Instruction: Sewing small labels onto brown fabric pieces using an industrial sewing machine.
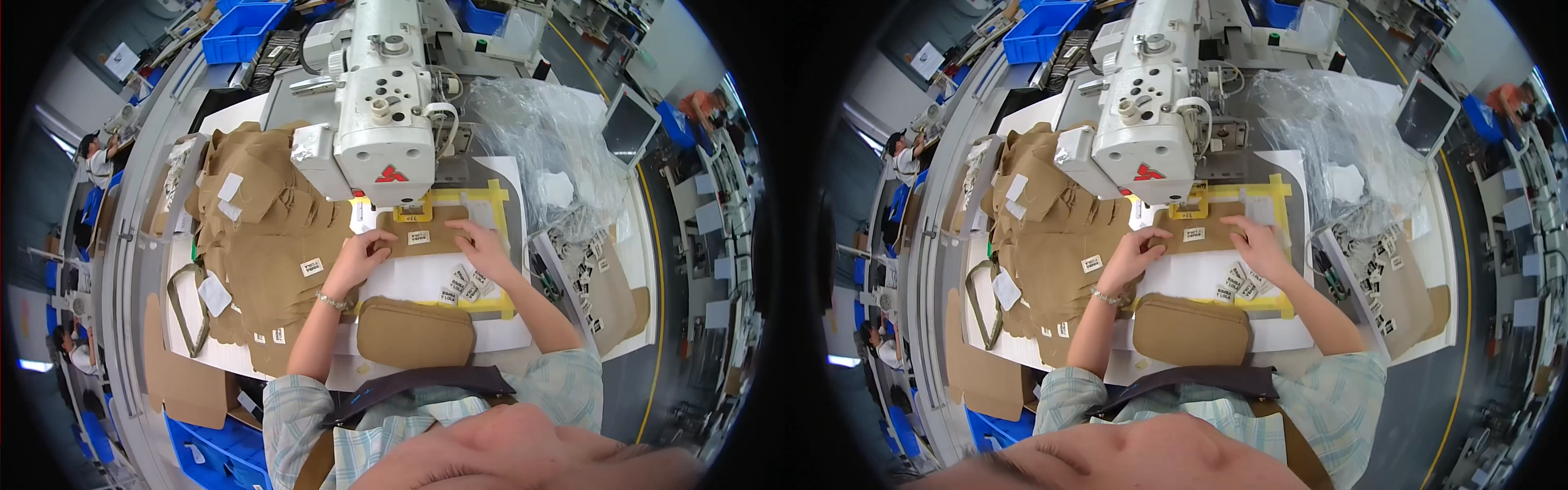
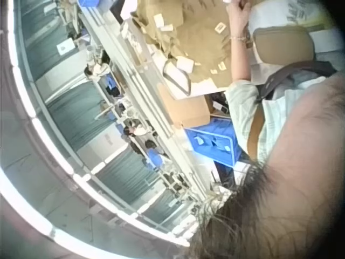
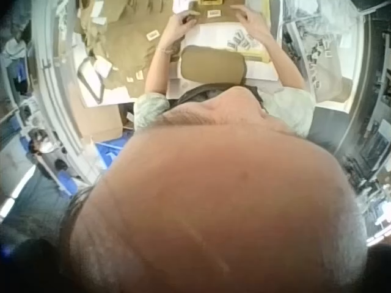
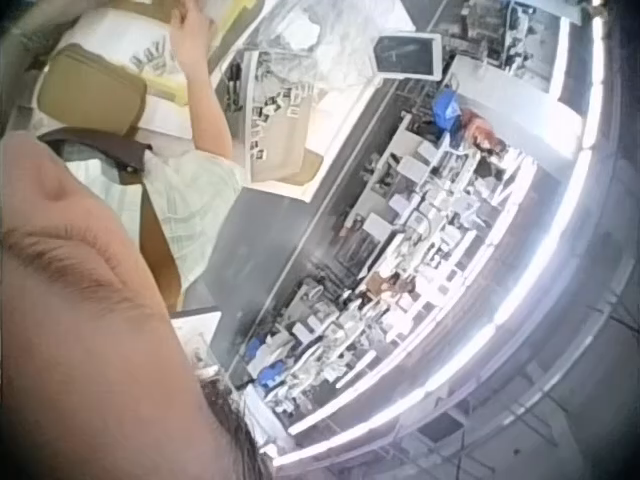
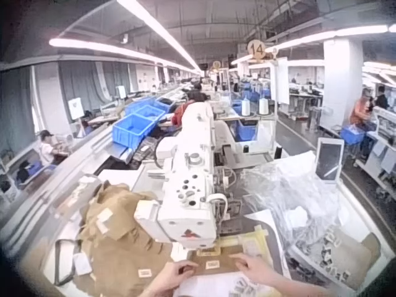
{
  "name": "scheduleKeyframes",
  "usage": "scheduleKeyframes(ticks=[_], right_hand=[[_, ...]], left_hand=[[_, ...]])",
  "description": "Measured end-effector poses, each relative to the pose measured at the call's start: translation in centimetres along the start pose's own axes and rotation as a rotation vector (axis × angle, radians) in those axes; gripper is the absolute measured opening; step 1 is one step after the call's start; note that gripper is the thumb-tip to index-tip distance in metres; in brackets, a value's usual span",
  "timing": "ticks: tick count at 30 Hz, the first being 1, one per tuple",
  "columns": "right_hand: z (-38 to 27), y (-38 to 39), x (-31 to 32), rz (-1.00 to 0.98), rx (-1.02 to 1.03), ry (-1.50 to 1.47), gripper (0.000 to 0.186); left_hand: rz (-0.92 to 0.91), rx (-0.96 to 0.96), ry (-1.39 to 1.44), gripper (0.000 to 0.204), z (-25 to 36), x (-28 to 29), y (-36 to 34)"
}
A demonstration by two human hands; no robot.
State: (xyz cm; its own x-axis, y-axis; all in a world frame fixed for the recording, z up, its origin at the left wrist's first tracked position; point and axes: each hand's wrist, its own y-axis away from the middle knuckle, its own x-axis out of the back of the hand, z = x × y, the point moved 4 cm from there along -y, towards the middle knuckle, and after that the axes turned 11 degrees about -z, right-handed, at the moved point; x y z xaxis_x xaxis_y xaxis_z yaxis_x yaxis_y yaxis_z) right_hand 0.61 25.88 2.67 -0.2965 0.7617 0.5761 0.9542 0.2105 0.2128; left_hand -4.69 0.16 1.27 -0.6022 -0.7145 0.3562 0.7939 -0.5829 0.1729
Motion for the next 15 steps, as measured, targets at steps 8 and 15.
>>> scheduleKeyframes(ticks=[8, 15], right_hand=[[0.8, 8.7, 1.6, 0.467, -0.032, 0.385, 0.049], [6.1, 14.2, 3.7, 0.566, -0.4, 0.621, 0.039]], left_hand=[[0.062, -0.011, -0.409, 0.026, 1.0, 0.4, 4.9], [0.4, -0.036, -0.6, 0.027, 0.9, 2.2, 7.2]])
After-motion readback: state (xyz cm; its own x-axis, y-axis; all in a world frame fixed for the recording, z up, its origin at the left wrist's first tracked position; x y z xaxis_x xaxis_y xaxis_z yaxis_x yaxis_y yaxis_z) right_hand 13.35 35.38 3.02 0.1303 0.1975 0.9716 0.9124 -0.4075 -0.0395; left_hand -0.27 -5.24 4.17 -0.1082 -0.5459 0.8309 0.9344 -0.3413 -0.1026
